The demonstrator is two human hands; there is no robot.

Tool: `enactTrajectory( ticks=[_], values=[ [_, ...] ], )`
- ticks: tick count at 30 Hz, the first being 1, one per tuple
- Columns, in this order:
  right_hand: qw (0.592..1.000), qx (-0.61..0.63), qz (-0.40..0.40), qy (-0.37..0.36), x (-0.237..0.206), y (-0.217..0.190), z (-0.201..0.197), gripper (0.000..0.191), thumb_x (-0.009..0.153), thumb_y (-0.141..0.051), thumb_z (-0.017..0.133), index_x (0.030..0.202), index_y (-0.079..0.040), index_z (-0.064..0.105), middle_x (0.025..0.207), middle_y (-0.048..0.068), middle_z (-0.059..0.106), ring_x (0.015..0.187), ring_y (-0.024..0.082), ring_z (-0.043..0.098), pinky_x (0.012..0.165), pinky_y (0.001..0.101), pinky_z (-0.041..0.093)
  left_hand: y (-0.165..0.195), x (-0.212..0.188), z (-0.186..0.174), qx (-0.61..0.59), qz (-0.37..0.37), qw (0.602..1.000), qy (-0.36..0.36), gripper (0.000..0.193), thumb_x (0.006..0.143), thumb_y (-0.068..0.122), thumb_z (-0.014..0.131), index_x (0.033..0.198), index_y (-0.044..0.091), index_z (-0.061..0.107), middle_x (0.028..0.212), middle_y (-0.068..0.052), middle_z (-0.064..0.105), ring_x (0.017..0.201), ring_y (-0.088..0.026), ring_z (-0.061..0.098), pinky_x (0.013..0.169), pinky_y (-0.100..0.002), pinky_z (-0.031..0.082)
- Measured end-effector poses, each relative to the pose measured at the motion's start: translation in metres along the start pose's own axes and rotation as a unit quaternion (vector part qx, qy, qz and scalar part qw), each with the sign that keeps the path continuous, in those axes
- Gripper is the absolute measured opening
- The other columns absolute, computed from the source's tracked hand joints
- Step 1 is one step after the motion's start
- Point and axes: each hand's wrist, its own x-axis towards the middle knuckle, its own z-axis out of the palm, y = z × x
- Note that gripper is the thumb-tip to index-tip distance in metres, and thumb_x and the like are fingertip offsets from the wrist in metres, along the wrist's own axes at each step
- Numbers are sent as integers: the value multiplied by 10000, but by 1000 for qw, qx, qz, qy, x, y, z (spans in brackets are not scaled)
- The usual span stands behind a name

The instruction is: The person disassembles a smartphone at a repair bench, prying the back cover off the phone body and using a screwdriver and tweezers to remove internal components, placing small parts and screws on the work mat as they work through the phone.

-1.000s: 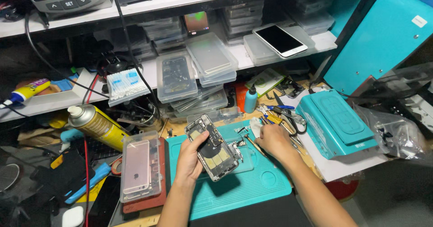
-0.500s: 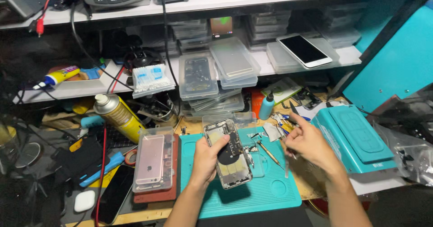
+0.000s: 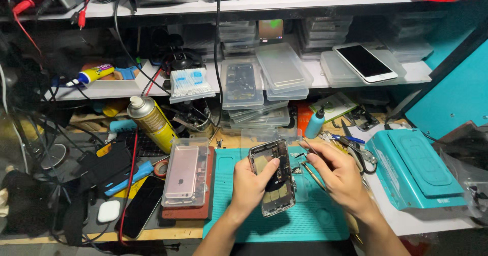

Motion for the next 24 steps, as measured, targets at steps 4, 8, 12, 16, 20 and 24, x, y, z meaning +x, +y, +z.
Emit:
enactTrajectory(
  ticks=[4,8,12,16,20,24],
  values=[
    [1000,12,14,25,10,-28,8,327,946,-56,622,1265,5,662,967,41,705,811,103,660,720,223,524,7,-6,2,-10,-4,1000,-6,195,924,71,704,1087,-31,742,934,-40,785,796,-73,707,709,-247,582],
    [996,-55,64,7,12,-43,13,382,772,-99,813,1144,-27,760,725,23,625,568,110,498,519,254,412,11,-12,4,21,18,1000,-9,184,932,73,707,1079,-32,747,916,-52,791,787,-70,703,699,-249,584],
    [996,-56,0,65,16,-46,30,345,716,-136,895,973,-19,697,814,2,608,627,62,483,535,221,386,14,-17,8,102,65,993,4,174,925,72,709,1063,-26,749,846,-60,788,740,-69,694,650,-252,571],
    [991,-11,98,85,14,-40,35,295,691,-79,879,909,-14,692,866,-4,649,538,46,410,458,210,318,18,-21,13,113,107,988,16,162,931,60,703,1057,-35,741,877,-56,792,771,-71,708,673,-253,579],
    [964,177,190,64,14,-21,36,232,808,-21,797,1017,-15,695,865,-5,695,639,12,563,556,181,436,21,-20,8,85,64,994,4,188,920,65,707,1079,-23,754,895,-58,806,765,-68,710,669,-248,579],
    [943,269,194,34,11,-3,32,198,839,18,770,1010,10,668,896,4,692,743,29,644,668,193,520,17,-21,3,40,28,998,-28,195,928,66,700,1091,-29,749,931,-63,800,801,-77,718,707,-250,589]
  ],
)
